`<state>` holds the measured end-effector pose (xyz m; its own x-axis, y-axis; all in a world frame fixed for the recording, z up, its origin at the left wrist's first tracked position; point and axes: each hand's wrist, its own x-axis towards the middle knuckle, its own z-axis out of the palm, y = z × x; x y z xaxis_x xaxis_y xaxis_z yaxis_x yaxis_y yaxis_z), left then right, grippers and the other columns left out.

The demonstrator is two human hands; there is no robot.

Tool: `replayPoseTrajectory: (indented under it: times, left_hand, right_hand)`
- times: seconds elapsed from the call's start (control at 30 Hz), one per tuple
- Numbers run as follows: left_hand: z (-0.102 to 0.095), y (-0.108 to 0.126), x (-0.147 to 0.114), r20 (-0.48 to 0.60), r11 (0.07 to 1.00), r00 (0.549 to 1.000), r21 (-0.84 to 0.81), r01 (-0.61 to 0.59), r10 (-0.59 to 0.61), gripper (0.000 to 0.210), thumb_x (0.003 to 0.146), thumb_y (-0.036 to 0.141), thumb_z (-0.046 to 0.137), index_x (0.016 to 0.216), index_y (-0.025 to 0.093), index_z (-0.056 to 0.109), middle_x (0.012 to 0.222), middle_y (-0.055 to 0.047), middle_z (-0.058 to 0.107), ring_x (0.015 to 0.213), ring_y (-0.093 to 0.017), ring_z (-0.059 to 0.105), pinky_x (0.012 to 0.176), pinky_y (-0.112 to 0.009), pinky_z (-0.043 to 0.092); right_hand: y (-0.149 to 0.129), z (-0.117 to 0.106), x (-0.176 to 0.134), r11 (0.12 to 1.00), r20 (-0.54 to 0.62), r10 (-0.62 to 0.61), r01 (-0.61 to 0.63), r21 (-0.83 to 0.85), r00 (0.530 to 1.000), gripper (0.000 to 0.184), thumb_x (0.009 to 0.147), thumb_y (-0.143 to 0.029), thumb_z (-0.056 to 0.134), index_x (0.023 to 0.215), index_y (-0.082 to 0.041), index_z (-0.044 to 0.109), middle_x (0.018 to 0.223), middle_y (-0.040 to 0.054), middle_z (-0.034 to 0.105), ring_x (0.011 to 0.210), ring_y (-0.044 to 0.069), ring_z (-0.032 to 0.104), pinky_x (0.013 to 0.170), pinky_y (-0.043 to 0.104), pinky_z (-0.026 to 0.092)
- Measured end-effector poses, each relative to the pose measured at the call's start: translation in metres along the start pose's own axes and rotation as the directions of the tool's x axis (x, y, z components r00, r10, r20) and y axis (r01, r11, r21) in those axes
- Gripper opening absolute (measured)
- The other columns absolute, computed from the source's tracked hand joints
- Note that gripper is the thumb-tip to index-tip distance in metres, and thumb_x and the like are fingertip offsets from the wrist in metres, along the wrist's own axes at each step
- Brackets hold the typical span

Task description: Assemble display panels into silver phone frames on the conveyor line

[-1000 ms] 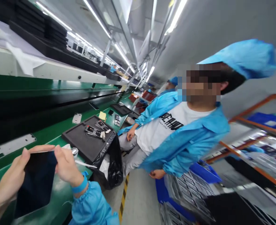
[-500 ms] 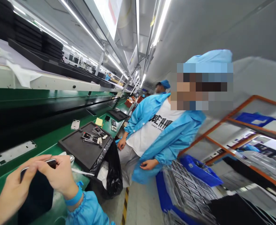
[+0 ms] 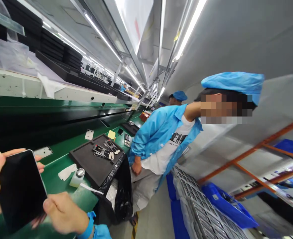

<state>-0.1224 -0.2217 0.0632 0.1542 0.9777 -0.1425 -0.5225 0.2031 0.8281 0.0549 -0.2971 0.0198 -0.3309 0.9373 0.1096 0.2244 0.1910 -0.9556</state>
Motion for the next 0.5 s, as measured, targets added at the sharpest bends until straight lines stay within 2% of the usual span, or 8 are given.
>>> replayPoseTrajectory:
  times: [0.07, 0.2, 0.27, 0.33, 0.5]
  left_hand:
    - [-0.003, 0.004, 0.0, -0.053, 0.997, 0.998, -0.06, -0.04, 0.037, 0.048, 0.087, 0.068, 0.073, 0.113, 0.029, 0.07, 0.096, -0.004, 0.085, 0.082, -0.033, 0.082, 0.061, -0.041, 0.069]
    - [0.001, 0.001, -0.002, -0.083, 0.994, 0.994, -0.075, -0.077, 0.071, 0.05, 0.083, 0.073, 0.074, 0.11, 0.03, 0.072, 0.093, -0.003, 0.084, 0.079, -0.032, 0.082, 0.059, -0.04, 0.069]
    - [0.006, -0.001, -0.003, -0.108, 0.993, 0.99, -0.062, -0.101, 0.094, 0.044, 0.085, 0.069, 0.077, 0.109, 0.032, 0.071, 0.091, 0.0, 0.084, 0.078, -0.031, 0.081, 0.06, -0.039, 0.069]
    - [0.01, -0.001, -0.005, -0.146, 0.991, 0.982, -0.04, -0.127, 0.12, 0.034, 0.089, 0.063, 0.076, 0.107, 0.035, 0.071, 0.089, 0.003, 0.084, 0.079, -0.03, 0.081, 0.06, -0.037, 0.069]
    - [0.016, -0.002, -0.009, -0.238, 0.982, 0.953, 0.001, -0.19, 0.185, 0.027, 0.09, 0.062, 0.074, 0.107, 0.041, 0.072, 0.092, 0.006, 0.084, 0.092, -0.035, 0.082, 0.063, -0.043, 0.072]
  right_hand:
    - [0.0, 0.002, -0.006, 0.999, 0.093, 0.034, -0.034, 0.001, 0.995, 0.08, 0.091, -0.096, 0.028, 0.064, -0.025, 0.052, 0.06, 0.004, 0.058, 0.059, 0.019, 0.06, 0.065, 0.034, 0.056]
    - [0.012, -0.003, 0.0, 0.997, 0.105, 0.076, -0.072, -0.036, 0.992, 0.085, 0.085, -0.101, 0.03, 0.055, -0.024, 0.052, 0.05, 0.0018, 0.054, 0.046, 0.014, 0.053, 0.047, 0.026, 0.046]
    - [0.025, -0.002, 0.007, 0.996, 0.069, 0.077, -0.073, -0.05, 0.995, 0.087, 0.083, -0.102, 0.032, 0.05, -0.024, 0.049, 0.043, -0.0004, 0.047, 0.042, 0.012, 0.049, 0.042, 0.023, 0.039]
    - [0.036, 0.003, 0.013, 0.998, -0.002, 0.057, -0.057, 0.001, 0.998, 0.086, 0.081, -0.103, 0.035, 0.047, -0.024, 0.046, 0.039, -0.0014, 0.042, 0.039, 0.011, 0.046, 0.04, 0.023, 0.036]
    - [0.042, 0.024, 0.028, 0.979, -0.059, 0.024, -0.012, 0.203, 0.998, 0.079, 0.071, -0.099, 0.06, 0.047, -0.025, 0.048, 0.042, -0.0011, 0.046, 0.035, 0.011, 0.042, 0.036, 0.026, 0.035]
